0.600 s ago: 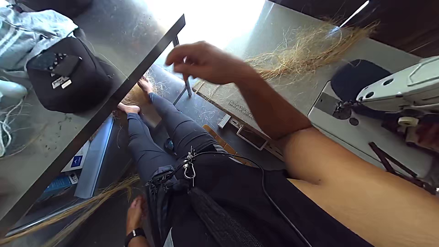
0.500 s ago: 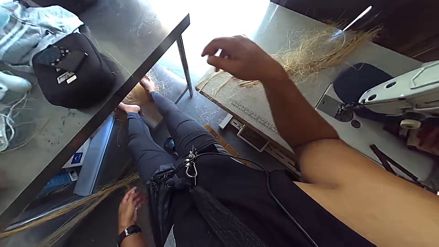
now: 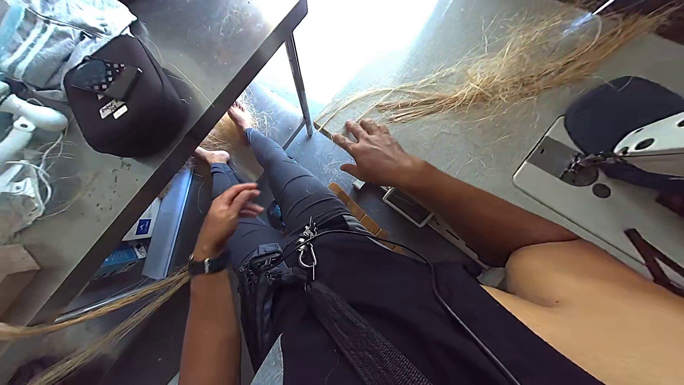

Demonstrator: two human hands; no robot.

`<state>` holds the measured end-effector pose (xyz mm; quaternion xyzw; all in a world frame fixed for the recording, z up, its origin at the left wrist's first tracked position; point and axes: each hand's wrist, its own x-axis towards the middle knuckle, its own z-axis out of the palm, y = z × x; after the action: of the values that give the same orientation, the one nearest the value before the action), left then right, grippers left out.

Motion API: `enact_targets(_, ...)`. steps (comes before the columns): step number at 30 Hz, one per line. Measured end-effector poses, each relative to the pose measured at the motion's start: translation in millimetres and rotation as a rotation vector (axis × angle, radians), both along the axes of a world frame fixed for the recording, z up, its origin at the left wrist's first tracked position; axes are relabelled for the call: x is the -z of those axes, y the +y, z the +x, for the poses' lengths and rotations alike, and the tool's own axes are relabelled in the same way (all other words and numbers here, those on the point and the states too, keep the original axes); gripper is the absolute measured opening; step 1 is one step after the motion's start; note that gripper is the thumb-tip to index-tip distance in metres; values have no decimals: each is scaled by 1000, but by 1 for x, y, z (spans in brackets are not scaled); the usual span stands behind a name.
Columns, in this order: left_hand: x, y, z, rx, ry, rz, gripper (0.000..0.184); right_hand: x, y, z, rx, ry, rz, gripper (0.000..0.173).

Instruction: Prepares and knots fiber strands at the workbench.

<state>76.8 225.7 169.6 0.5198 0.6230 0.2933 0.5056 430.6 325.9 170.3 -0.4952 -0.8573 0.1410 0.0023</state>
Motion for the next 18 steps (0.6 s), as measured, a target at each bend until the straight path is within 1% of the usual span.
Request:
enact_targets(2,-5,30,28,175,50,-37,39,3,0,0,4,9,30,66)
enact_targets(3,0,45,41,229,71,-60,45,6,1,1,9,24,52,65)
enact_targets(6,30,93,80,257,8,-118,78,13,5,4,34,154,118,57)
enact_targets(7,37,104,93,261,-44,-136,85,14,7,6,52,224,135,53)
enact_targets(8,41,111,105,279,-106,-148,88,12,9,8,77,295,149,49)
enact_targets(9,44,115,116,316,-169,-157,86,10,12,11,110,356,170,45)
enact_targets(10,45,116,125,378,-214,-163,80,7,15,14,145,401,198,42)
enact_targets(11,46,115,131,451,-243,-171,66,3,19,20,178,422,224,39)
enact_targets(13,44,109,133,567,-268,-185,30,-6,29,32,253,407,229,38)
enact_targets(14,43,105,130,593,-264,-180,22,-9,33,38,295,390,223,39)
enact_targets(16,38,95,117,598,-273,-150,27,-14,43,51,371,341,198,45)
enact_targets(18,33,93,104,553,-337,-121,30,-6,52,60,420,237,139,60)
